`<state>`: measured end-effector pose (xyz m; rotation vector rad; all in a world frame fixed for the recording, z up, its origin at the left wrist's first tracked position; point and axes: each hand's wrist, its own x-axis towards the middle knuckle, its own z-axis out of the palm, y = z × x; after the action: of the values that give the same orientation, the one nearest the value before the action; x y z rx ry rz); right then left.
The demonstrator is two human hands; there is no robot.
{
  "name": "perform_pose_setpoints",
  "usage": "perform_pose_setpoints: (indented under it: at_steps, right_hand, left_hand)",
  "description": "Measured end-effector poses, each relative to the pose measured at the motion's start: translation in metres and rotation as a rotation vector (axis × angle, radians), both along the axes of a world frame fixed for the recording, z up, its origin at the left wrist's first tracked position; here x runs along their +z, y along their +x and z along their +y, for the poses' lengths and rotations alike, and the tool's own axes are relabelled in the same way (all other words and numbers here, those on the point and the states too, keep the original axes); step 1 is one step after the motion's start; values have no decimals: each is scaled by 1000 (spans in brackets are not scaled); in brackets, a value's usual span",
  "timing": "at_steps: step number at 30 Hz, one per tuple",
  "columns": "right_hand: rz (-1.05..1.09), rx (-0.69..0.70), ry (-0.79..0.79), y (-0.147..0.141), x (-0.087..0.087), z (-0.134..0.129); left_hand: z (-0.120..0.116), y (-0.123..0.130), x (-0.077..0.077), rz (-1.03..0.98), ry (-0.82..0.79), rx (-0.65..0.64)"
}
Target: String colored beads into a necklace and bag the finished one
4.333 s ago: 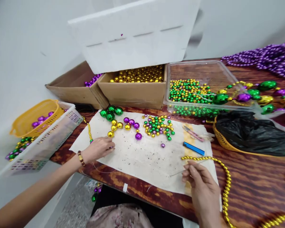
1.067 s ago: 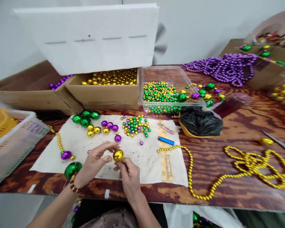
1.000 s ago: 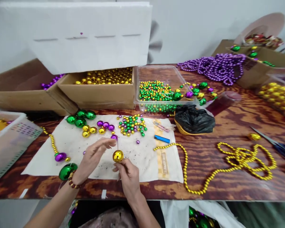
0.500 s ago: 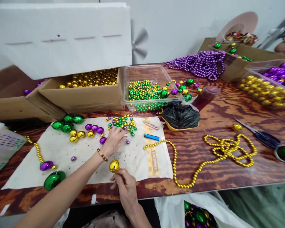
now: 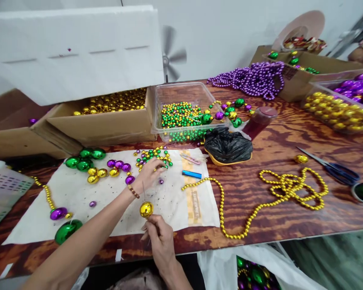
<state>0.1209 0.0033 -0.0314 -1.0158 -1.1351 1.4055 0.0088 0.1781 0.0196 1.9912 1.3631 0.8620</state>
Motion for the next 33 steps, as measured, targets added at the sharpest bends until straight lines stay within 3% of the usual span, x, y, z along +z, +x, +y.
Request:
perform_pose_setpoints:
  at_steps: [3, 5, 9, 17, 25, 30, 33]
  right_hand:
    - [5, -25, -12, 0, -2, 0]
    - [-1, -42, 3, 0, -2, 1]
    - [-57, -31, 80, -2, 4, 3]
    - [-147, 53, 130, -5, 12, 4]
    - [-168, 68, 75, -6, 12, 3]
    - [-188, 111, 42, -7, 10, 4]
    - [-159, 154, 20, -12, 9, 5]
  left_hand:
    - [-23, -22, 13, -705, -358, 111]
    - [-42, -36, 23, -1034, -537, 149]
    - [-70, -58, 37, -1295, -610, 207]
    - [-90, -80, 37, -1316, -531, 238]
    - [-91, -86, 34, -1266, -457, 298]
    - [-95, -89, 35, -1117, -328, 327]
    - [-103, -90, 37, -964, -285, 267]
